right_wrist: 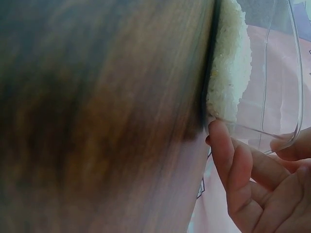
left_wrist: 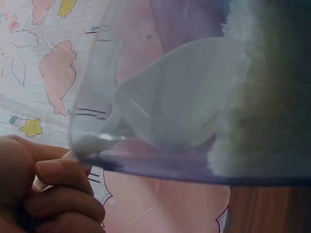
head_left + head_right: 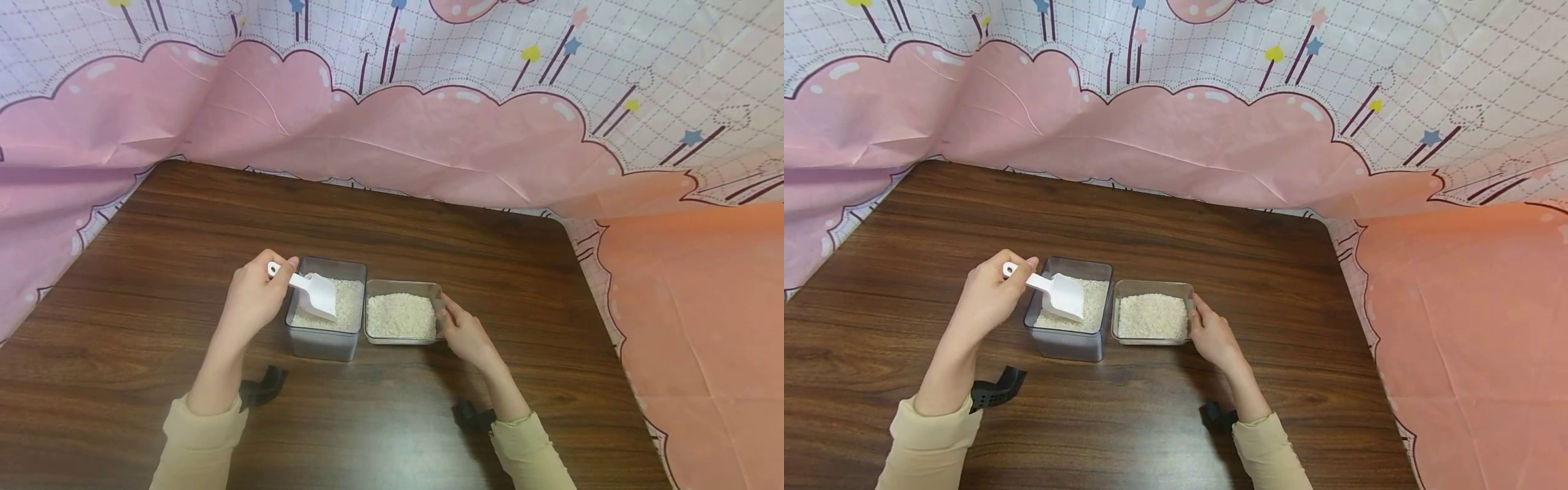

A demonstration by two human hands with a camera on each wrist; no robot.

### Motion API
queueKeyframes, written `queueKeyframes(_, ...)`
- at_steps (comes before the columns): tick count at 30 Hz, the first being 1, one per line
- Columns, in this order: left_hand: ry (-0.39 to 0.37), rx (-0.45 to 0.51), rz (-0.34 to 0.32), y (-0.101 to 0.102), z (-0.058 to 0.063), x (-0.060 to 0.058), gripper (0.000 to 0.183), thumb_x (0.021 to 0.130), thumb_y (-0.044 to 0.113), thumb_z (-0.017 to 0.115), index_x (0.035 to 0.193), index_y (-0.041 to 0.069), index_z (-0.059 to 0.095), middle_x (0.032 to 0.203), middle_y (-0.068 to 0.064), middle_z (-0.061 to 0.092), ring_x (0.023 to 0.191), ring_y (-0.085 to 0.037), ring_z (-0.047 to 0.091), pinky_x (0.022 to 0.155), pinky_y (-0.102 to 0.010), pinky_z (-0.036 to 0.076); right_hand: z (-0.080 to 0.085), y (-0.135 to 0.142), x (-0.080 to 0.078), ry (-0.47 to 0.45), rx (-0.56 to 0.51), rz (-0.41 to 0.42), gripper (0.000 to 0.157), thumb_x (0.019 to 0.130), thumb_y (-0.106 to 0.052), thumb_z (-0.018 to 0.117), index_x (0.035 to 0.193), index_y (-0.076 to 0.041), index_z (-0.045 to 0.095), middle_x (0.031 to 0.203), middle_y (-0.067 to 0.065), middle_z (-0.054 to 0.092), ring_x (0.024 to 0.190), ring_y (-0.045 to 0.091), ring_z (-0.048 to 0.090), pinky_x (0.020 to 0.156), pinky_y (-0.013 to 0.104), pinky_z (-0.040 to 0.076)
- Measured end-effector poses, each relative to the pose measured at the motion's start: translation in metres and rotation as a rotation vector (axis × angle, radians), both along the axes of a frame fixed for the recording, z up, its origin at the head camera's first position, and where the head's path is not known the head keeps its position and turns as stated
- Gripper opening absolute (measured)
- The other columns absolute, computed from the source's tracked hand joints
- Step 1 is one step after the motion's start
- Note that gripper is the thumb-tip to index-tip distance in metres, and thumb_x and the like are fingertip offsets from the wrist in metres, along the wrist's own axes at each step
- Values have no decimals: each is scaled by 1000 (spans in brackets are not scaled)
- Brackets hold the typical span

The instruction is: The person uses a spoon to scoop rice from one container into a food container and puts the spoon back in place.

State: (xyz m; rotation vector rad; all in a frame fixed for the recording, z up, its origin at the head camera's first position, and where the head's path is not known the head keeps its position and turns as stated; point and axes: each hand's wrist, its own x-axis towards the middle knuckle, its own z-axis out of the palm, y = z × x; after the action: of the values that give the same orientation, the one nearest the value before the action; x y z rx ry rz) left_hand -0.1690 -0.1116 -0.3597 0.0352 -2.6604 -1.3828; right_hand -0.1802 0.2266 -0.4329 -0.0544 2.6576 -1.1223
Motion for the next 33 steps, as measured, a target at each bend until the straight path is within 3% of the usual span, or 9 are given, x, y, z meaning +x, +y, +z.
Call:
queueKeyframes(7, -42, -28, -8, 4, -11, -1, 28, 100, 25, 54, 97, -2, 62, 61, -3, 47, 55, -17, 40, 51, -31, 33, -3, 0, 0, 27, 3, 2, 49, 107, -17, 38, 152, -2, 28, 125, 25, 62, 86, 27, 70, 54, 30, 39)
queueKeyframes(13, -67, -33, -28, 4, -17, 0, 29, 100, 27, 57, 102, -2, 62, 64, -4, 52, 54, -15, 41, 49, -29, 33, -2, 0, 1, 20, -2, 0, 49, 106, -18, 38, 152, -3, 28, 126, 25, 61, 88, 29, 70, 56, 31, 42)
queueKeyframes(18, -72, -42, -44, 4, -17, 2, 31, 99, 29, 58, 102, -1, 63, 60, -1, 50, 51, -12, 38, 47, -27, 31, 0, 1, 2, 22, 9, 3, 49, 107, -18, 38, 152, -3, 28, 126, 24, 61, 89, 28, 70, 65, 34, 47)
queueKeyframes(21, -64, -31, -48, 4, -20, 1, 30, 99, 29, 59, 101, 0, 64, 57, 1, 47, 49, -11, 36, 46, -27, 30, -1, 1, 2, 20, 9, 9, 49, 107, -18, 37, 152, -3, 27, 127, 25, 60, 91, 29, 70, 63, 34, 46)
queueKeyframes(27, -27, 47, -41, 3, -29, -1, 28, 99, 27, 59, 96, -1, 65, 58, 1, 43, 51, -11, 35, 46, -25, 29, -1, 1, 1, 13, -3, 13, 50, 107, -19, 36, 153, -3, 26, 129, 26, 59, 92, 30, 69, 58, 32, 42)
queueKeyframes(33, -22, 202, -8, 2, -34, -1, 30, 100, 27, 57, 91, -1, 62, 67, -3, 48, 53, -10, 32, 47, -25, 28, -1, 0, 1, 18, -6, 8, 50, 107, -19, 37, 153, -3, 27, 128, 25, 60, 91, 29, 69, 58, 32, 43)
